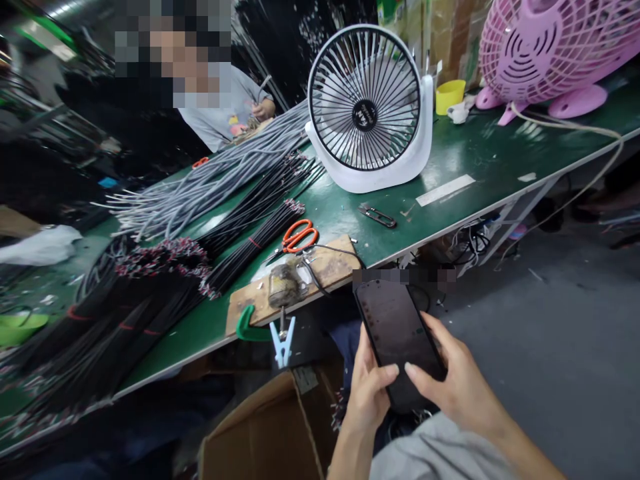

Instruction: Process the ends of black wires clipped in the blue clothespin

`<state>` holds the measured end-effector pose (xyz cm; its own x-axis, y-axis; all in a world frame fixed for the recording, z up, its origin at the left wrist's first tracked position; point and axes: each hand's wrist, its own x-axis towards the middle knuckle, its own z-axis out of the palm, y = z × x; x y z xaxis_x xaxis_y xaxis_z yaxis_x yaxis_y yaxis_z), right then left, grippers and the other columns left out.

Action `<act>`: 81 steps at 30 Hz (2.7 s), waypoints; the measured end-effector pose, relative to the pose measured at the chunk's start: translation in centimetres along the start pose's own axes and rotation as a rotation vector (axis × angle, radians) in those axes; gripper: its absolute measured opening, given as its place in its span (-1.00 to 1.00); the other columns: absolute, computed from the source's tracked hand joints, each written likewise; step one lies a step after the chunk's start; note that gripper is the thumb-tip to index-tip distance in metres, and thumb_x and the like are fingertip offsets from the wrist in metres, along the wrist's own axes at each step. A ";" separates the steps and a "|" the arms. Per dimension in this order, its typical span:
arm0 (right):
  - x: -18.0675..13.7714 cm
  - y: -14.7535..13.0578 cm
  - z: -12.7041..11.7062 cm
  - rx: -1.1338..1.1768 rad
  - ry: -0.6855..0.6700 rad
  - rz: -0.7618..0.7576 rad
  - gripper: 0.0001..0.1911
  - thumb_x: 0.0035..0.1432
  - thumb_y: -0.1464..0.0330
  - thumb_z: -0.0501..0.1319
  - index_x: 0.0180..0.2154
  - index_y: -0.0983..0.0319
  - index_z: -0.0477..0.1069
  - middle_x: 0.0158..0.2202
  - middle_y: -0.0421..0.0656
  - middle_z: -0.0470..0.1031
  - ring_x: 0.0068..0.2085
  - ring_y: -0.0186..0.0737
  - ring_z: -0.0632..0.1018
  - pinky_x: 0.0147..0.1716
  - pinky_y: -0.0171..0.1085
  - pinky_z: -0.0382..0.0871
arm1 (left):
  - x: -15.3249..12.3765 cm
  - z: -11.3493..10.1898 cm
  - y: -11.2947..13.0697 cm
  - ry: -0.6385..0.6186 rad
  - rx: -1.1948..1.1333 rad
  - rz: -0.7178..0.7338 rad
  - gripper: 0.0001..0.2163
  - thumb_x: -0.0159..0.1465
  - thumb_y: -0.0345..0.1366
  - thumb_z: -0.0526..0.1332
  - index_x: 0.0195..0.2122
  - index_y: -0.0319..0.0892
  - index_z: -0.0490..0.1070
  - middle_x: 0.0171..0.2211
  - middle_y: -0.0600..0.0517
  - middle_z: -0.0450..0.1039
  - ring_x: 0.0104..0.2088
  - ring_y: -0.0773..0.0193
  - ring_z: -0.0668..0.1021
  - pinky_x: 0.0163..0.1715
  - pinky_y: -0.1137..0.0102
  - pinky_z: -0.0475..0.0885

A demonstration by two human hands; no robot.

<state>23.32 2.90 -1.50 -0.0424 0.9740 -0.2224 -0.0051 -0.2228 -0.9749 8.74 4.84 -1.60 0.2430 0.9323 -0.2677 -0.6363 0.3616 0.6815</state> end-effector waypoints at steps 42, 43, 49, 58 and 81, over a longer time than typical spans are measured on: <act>0.2 0.0 -1.5 0.171 -0.022 0.109 -0.37 0.17 0.19 0.25 0.20 0.30 0.22 -0.08 0.06 0.59 -0.34 -0.09 0.64 -0.12 -0.08 0.55 | 0.0 -0.1 -0.2 0.029 -0.017 -0.086 -0.33 0.06 -0.41 0.32 0.23 -0.06 0.24 0.16 -0.05 0.42 0.19 -0.06 0.38 0.15 0.16 0.29; 0.2 0.1 -1.5 0.169 -0.021 0.105 -0.38 0.17 0.20 0.25 0.20 0.29 0.23 -0.08 0.06 0.59 -0.35 -0.09 0.63 -0.12 -0.08 0.55 | -0.1 -0.1 -0.1 0.009 -0.024 -0.088 -0.29 0.01 -0.45 0.33 0.23 -0.05 0.24 0.16 -0.04 0.42 0.19 -0.07 0.38 0.15 0.16 0.30; 0.2 0.0 -1.5 0.159 -0.019 0.095 -0.41 0.17 0.21 0.26 0.18 0.29 0.25 -0.09 0.04 0.60 -0.39 -0.13 0.62 -0.12 -0.09 0.53 | -0.2 0.1 0.4 -0.091 -0.041 -0.078 -0.20 -0.11 -0.56 0.30 0.23 -0.03 0.25 0.17 -0.01 0.41 0.19 -0.05 0.38 0.10 0.21 0.34; 0.0 0.1 -1.3 0.118 -0.068 0.096 -0.31 0.17 0.27 0.24 0.26 0.31 0.06 -0.05 0.08 0.56 -0.20 -0.04 0.63 -0.04 -0.08 0.49 | 0.1 0.3 0.2 -0.022 -0.075 -0.058 -0.46 0.16 -0.43 0.26 0.19 -0.03 0.32 0.15 -0.01 0.44 0.17 0.02 0.41 0.20 0.16 0.22; 1.0 1.1 -1.3 -0.041 0.233 0.125 -0.50 0.10 0.11 0.23 -0.07 0.36 0.51 -0.50 -0.12 0.52 -0.49 -0.17 0.48 -0.49 -0.22 0.38 | -0.2 -0.6 0.7 -0.245 -0.091 -0.034 -0.21 -0.16 -0.56 0.23 0.15 0.12 0.37 0.17 0.17 0.40 0.29 -0.02 0.22 0.23 0.19 0.17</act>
<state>24.61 3.67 -2.83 0.1910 0.9231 -0.3337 0.0263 -0.3447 -0.9384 7.84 4.87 -1.50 0.4285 0.8970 -0.1086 -0.6852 0.4010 0.6081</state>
